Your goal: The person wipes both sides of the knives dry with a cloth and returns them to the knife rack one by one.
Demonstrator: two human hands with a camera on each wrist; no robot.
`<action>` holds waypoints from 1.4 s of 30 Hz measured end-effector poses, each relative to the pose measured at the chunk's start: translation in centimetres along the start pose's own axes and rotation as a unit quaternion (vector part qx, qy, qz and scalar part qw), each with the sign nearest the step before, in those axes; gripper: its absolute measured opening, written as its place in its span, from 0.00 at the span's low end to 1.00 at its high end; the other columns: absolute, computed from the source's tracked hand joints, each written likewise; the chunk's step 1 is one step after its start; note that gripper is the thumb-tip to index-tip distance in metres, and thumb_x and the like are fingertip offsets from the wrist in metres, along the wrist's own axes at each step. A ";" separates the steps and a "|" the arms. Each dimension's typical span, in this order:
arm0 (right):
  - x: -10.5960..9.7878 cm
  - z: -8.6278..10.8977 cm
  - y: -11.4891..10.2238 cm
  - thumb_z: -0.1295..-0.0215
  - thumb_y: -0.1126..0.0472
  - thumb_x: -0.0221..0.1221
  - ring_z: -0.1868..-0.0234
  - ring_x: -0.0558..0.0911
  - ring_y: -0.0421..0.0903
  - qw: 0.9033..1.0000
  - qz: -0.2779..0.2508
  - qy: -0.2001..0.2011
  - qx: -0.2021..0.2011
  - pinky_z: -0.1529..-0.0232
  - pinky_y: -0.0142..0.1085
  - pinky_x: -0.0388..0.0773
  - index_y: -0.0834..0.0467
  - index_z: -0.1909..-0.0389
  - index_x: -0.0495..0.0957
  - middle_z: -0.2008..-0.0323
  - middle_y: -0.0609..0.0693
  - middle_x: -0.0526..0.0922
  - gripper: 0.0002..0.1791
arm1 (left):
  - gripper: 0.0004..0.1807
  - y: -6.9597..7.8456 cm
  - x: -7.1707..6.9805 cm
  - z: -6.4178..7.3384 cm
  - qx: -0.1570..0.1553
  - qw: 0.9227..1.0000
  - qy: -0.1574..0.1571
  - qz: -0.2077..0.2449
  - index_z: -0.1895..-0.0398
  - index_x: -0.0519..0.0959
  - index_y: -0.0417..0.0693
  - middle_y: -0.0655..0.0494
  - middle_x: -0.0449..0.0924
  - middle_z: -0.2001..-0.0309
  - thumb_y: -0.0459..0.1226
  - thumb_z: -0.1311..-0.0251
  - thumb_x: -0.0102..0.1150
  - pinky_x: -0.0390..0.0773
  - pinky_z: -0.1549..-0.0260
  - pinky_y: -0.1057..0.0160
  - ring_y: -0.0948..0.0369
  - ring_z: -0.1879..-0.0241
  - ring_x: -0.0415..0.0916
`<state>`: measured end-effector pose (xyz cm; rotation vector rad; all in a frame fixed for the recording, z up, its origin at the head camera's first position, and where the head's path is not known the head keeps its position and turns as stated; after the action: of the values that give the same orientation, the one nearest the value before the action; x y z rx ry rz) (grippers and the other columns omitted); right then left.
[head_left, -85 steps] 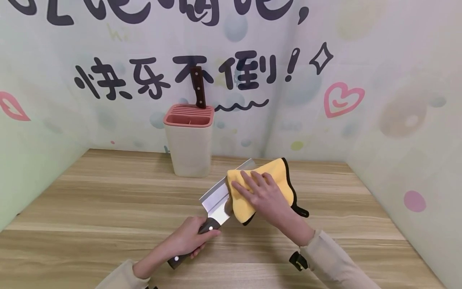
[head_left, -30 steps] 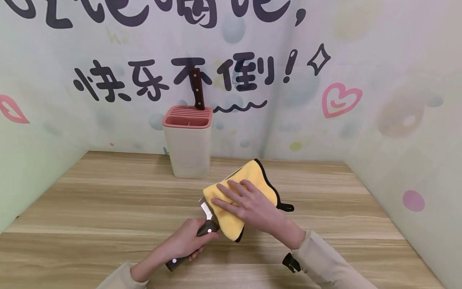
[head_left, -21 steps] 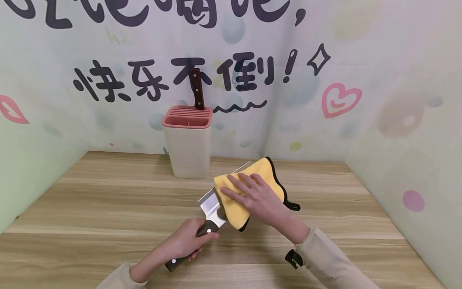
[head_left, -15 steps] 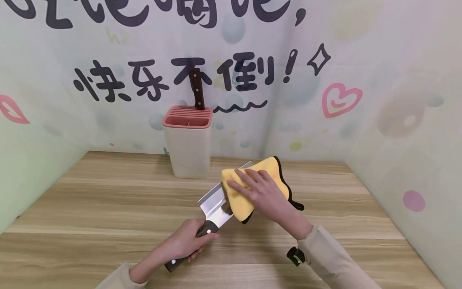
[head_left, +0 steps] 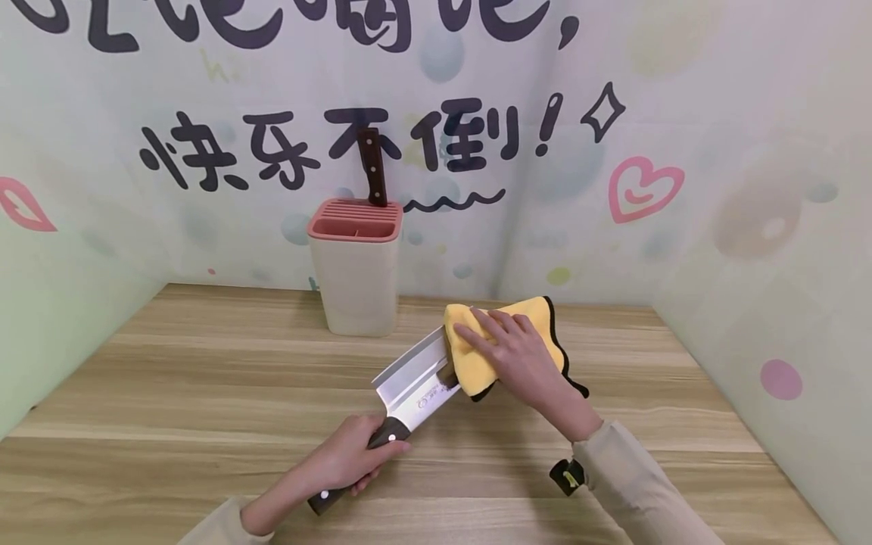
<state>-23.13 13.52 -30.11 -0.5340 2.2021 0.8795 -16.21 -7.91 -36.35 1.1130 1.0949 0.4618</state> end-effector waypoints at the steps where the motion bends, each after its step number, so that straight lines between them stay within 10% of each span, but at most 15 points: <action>1: 0.0 0.0 0.1 0.53 0.73 0.61 0.54 0.74 0.53 1.000 0.005 0.002 0.003 0.60 0.44 0.71 0.49 0.45 0.71 0.48 0.57 0.74 0.31 | 0.15 0.0 0.0 0.0 -0.001 1.000 0.000 0.000 0.77 0.66 0.40 0.59 0.64 0.93 0.41 0.42 0.55 0.66 0.99 0.64 0.68 0.97 0.61; 42: 0.2 0.7 1.2 0.50 0.72 0.57 0.57 0.75 0.57 0.996 0.050 0.004 0.075 0.66 0.46 0.72 0.53 0.50 0.74 0.52 0.57 0.76 0.24 | 0.15 0.0 -0.2 0.4 0.019 1.000 0.001 -0.012 0.78 0.66 0.40 0.60 0.63 0.93 0.41 0.42 0.55 0.65 1.00 0.65 0.70 0.97 0.60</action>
<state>-23.68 14.79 -30.13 -0.3603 2.2964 0.7566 -15.94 -8.29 -36.18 1.1316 1.1225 0.4254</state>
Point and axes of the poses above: each hand's wrist, its own z-axis away from the middle knuckle, its own x-axis out of the palm, y = z × x, the point moved 3 cm from there along -z, towards the middle knuckle
